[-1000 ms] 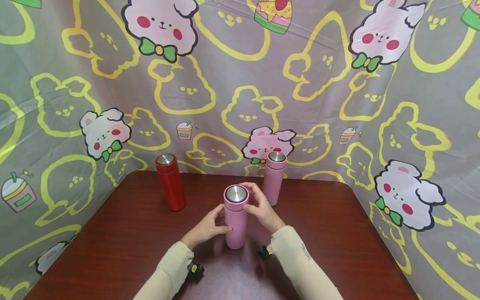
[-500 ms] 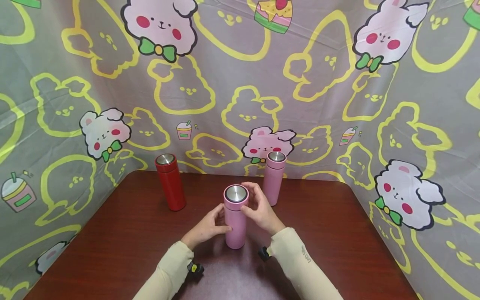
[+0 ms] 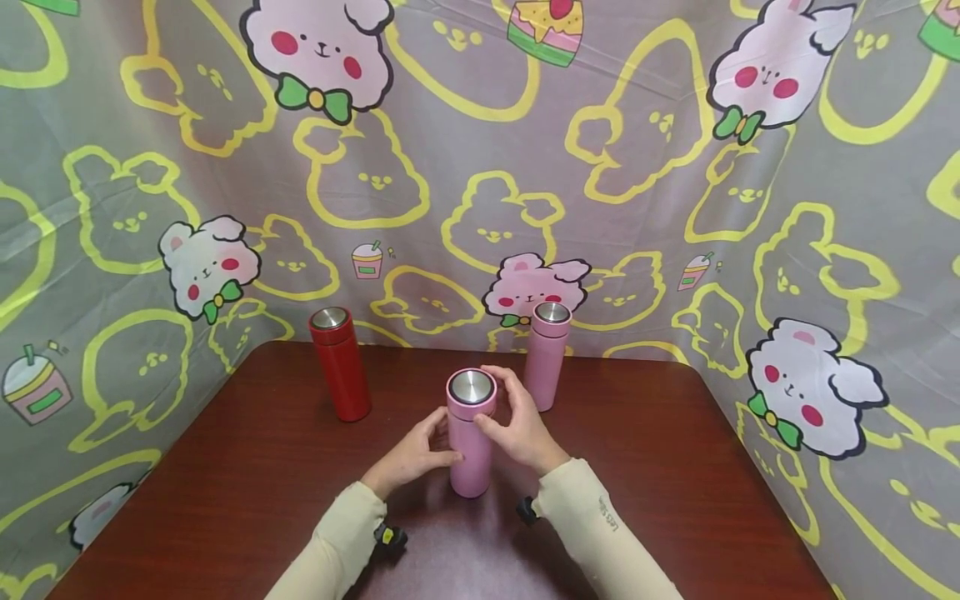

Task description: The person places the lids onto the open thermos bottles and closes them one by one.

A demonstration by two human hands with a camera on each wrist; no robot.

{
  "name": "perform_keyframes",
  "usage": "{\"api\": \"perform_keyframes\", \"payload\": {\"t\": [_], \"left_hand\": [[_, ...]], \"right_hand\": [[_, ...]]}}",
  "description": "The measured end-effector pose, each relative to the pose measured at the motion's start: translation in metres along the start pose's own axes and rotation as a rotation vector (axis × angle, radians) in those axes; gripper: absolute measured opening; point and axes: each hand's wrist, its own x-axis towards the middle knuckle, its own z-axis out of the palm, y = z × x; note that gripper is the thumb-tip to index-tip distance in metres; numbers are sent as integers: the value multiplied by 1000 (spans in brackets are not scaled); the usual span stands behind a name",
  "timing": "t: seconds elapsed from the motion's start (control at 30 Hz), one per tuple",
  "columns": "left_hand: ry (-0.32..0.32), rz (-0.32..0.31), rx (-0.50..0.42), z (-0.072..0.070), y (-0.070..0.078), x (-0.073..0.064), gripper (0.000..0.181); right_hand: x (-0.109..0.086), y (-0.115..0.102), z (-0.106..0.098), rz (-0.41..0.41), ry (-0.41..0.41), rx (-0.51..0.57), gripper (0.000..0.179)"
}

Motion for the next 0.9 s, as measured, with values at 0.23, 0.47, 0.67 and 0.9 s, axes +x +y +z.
{"api": "perform_keyframes", "payload": {"t": [0.23,0.47,0.67,0.9], "left_hand": [[-1,-4,-15,0,0,0,60],[-2,9,-15,0,0,0,59],[-2,9,-13,-1,0,1,61],[-3,21,-4,-1,0,1,62]], "right_hand": [[5,5,-1,-57,-117,362,64],[23,3,-2,-64,-310,604,62],[33,5,-5,-31,-398,607,56],[33,12,-6,-30,-393,622,52]]}}
